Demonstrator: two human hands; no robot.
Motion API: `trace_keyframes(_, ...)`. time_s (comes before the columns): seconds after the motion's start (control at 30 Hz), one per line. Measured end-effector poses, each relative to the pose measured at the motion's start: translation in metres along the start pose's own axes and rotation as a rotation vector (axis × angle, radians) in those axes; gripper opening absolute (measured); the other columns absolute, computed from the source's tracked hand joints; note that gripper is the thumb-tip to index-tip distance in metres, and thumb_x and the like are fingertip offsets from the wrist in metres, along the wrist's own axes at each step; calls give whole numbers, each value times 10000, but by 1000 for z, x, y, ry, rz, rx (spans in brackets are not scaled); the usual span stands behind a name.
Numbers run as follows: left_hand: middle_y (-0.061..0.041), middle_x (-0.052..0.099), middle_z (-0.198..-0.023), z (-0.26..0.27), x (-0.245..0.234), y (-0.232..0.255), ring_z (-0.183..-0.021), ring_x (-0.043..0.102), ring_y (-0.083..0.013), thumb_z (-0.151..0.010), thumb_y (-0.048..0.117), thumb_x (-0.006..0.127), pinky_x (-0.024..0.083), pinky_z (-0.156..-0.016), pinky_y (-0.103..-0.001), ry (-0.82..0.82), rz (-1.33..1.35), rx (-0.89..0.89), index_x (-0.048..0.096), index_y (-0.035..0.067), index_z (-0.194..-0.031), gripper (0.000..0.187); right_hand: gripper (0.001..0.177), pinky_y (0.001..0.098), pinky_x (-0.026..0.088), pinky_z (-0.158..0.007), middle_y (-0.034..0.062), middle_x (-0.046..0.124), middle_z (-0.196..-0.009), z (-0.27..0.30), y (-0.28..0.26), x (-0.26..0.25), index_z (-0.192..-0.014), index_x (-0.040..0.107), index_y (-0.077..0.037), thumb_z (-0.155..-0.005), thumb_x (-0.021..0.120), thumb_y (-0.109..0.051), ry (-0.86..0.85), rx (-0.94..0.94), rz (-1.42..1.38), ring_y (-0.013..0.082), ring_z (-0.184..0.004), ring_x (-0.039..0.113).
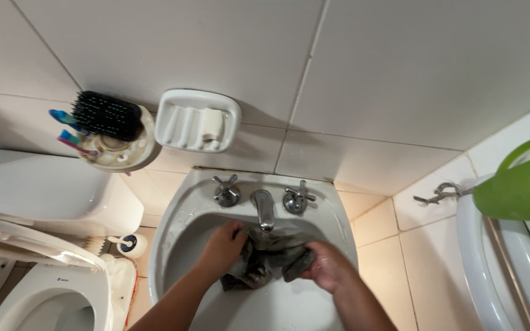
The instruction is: Hand-washing a small grey cloth in a bathroom sink by scrubbing it under running water and wringing it out.
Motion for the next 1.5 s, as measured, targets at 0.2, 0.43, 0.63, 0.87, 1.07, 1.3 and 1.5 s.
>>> trace_keyframes(0.2, -75, 821, -1062, -52, 56, -29, -1001, 731, -317, -1075, 326, 492, 526, -861, -447, -68, -259, 198, 760, 198, -1186, 317, 487, 788, 586, -914, 331, 757, -1398, 98, -89, -8, -1331, 728, 45, -1003, 573, -281, -485, -374, -293, 523, -1255, 721)
trace_keyframes(0.43, -15, 589, -799, -41, 54, -19, -757, 516, -174, -1115, 422, 567, 416, -729, -350, -115, 62, 46, 623, 146, -854, 384, 281, 466, 577, -986, 187, 788, -1176, 137, -130, 0, -1124, 782, 60, -1062, 587, -132, -443, -611, -334, 337, -1148, 731)
trace_keyframes(0.63, -94, 739, -967, 21, 2, 20, -928, 661, -240, -1099, 415, 605, 490, -937, -381, 44, 466, -198, 745, 60, -1014, 391, 238, 507, 586, -706, 182, 813, -1073, 46, -63, 23, -1168, 791, -65, -1015, 645, -173, -140, -340, -115, 356, -938, 739)
trace_keyframes(0.87, -32, 701, -663, 39, -46, 65, -523, 584, -138, -996, 199, 860, 447, -503, -298, 39, 892, 126, 660, 170, -768, 305, 402, 507, 619, -967, 160, 838, -1168, -2, -24, 77, -1326, 783, -74, -946, 653, -93, 55, -163, 109, 321, -1099, 775)
trace_keyframes(1.07, 54, 390, -654, 118, -94, 144, -569, 362, -97, -1022, 208, 807, 291, -524, -312, 50, 963, 342, 448, 200, -696, 485, 122, 486, 656, -763, 94, 722, -895, -33, -8, 109, -1102, 742, -101, -1003, 671, -111, -11, -126, 237, 255, -795, 671)
trace_keyframes(1.3, 73, 420, -630, 71, -71, 110, -553, 361, -87, -1051, 177, 777, 276, -503, -304, 21, 876, 342, 431, 235, -680, 511, 325, 498, 637, -559, 180, 783, -916, -23, 4, 84, -1237, 811, -28, -1030, 561, -29, -34, -9, 8, 290, -646, 665)
trace_keyframes(1.5, 63, 340, -599, -6, -5, 5, -514, 262, -110, -1110, 337, 775, 208, -539, -364, 65, 335, 48, 526, 205, -759, 450, 129, 554, 626, -639, 200, 793, -893, 2, -39, 5, -981, 789, -67, -882, 759, -143, 145, -178, -231, 397, -789, 756)
Point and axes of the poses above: each hand's wrist, its own z-axis away from the middle knuckle, its own x-axis out of the palm, y = z × x, the point moved 9 cm from there along -z, towards the middle knuckle
